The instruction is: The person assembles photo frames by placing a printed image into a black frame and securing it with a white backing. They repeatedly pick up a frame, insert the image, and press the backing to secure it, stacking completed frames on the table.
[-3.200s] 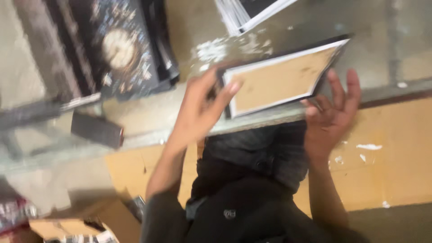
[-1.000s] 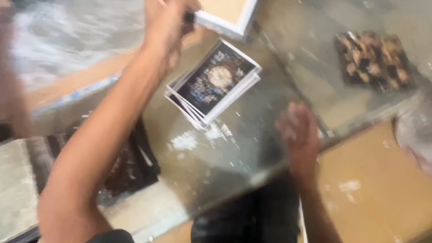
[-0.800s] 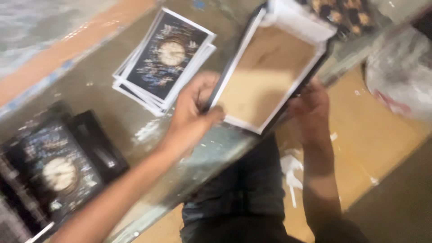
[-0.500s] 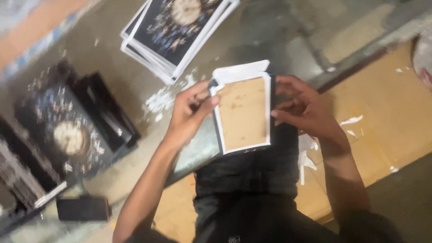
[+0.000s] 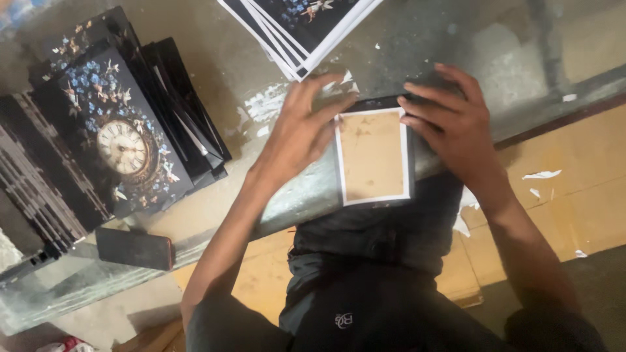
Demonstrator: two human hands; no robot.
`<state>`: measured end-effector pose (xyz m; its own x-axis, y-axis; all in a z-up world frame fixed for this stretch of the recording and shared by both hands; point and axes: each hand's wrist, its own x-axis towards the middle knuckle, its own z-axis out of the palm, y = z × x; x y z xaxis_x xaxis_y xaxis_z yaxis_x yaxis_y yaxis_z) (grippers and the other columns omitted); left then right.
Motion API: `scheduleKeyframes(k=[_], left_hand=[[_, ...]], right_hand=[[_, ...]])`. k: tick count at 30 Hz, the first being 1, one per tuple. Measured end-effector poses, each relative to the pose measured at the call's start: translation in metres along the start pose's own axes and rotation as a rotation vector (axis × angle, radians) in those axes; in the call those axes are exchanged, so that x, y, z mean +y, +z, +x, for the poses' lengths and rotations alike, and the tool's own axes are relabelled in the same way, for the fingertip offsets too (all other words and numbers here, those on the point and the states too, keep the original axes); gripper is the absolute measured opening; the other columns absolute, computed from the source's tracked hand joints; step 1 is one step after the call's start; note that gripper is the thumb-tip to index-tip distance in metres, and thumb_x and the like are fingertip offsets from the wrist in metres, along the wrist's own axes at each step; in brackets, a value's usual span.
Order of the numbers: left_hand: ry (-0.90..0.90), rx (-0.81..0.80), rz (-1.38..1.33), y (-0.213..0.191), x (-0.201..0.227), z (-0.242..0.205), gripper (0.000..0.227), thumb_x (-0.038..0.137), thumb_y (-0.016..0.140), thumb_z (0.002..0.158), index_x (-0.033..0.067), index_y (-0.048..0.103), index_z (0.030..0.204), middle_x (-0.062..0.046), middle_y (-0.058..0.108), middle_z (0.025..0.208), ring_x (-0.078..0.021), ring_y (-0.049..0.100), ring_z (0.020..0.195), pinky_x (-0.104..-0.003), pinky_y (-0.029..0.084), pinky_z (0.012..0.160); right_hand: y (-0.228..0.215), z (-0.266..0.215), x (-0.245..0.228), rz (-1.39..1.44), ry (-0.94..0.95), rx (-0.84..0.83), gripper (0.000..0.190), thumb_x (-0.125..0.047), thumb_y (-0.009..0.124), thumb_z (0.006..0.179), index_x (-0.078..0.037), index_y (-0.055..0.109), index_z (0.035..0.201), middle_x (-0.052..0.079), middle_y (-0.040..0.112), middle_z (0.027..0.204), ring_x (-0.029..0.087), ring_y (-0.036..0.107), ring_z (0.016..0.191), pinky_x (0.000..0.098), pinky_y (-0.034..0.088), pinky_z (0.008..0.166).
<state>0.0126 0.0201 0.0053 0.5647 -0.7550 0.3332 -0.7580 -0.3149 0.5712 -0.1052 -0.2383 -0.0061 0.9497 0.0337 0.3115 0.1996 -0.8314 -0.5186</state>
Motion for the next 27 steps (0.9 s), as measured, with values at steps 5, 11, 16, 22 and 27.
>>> scheduleKeyframes(k=[5, 11, 16, 22, 27], left_hand=[[-0.03, -0.251, -0.157, 0.02, -0.001, -0.011, 0.078, 0.027, 0.074, 0.099, 0.001, 0.034, 0.16, -0.019, 0.05, 0.155, -0.0311, 0.046, 0.147, -0.042, 0.033, 0.13], [0.145, -0.169, 0.087, 0.03, -0.004, -0.024, 0.061, 0.02, 0.073, 0.1, -0.0038, 0.046, 0.15, -0.018, 0.058, 0.15, -0.0278, 0.053, 0.144, -0.042, 0.038, 0.126], [0.106, -0.159, 0.065, 0.035, -0.002, -0.033, 0.05, 0.015, 0.073, 0.1, 0.0018, 0.055, 0.145, -0.016, 0.064, 0.143, -0.0267, 0.059, 0.139, -0.04, 0.043, 0.124], [-0.246, -0.146, -0.382, 0.017, 0.006, -0.003, 0.051, 0.021, 0.078, 0.096, 0.0091, 0.059, 0.142, -0.008, 0.077, 0.113, -0.0246, 0.077, 0.109, -0.04, 0.048, 0.118], [-0.433, 0.28, -0.27, 0.028, -0.004, 0.046, 0.025, 0.013, 0.065, 0.104, 0.01, 0.063, 0.128, -0.01, 0.072, 0.125, -0.0304, 0.072, 0.115, -0.039, 0.053, 0.099]], right_hand=[[0.005, -0.008, 0.006, -0.059, -0.047, -0.045, 0.017, -0.015, 0.086, 0.097, -0.012, 0.077, 0.11, -0.001, 0.071, 0.136, 0.033, 0.053, 0.146, 0.0407, 0.047, 0.119], [0.004, 0.014, -0.009, 0.093, -0.173, -0.391, 0.086, -0.048, 0.073, 0.085, 0.001, 0.042, 0.148, 0.017, 0.049, 0.153, 0.034, 0.042, 0.145, 0.0481, 0.031, 0.122], [0.006, 0.008, -0.015, -0.013, -0.17, -0.449, 0.081, -0.049, 0.065, 0.092, -0.001, 0.042, 0.154, 0.014, 0.049, 0.157, 0.029, 0.043, 0.147, 0.0445, 0.032, 0.125], [0.01, 0.0, -0.022, -0.062, -0.187, -0.362, 0.076, -0.045, 0.068, 0.092, -0.002, 0.047, 0.151, 0.012, 0.054, 0.153, 0.029, 0.047, 0.145, 0.0446, 0.036, 0.122], [0.012, -0.011, -0.025, -0.027, -0.146, -0.296, 0.061, -0.039, 0.072, 0.095, -0.004, 0.057, 0.142, 0.011, 0.061, 0.147, 0.029, 0.053, 0.142, 0.044, 0.041, 0.121]])
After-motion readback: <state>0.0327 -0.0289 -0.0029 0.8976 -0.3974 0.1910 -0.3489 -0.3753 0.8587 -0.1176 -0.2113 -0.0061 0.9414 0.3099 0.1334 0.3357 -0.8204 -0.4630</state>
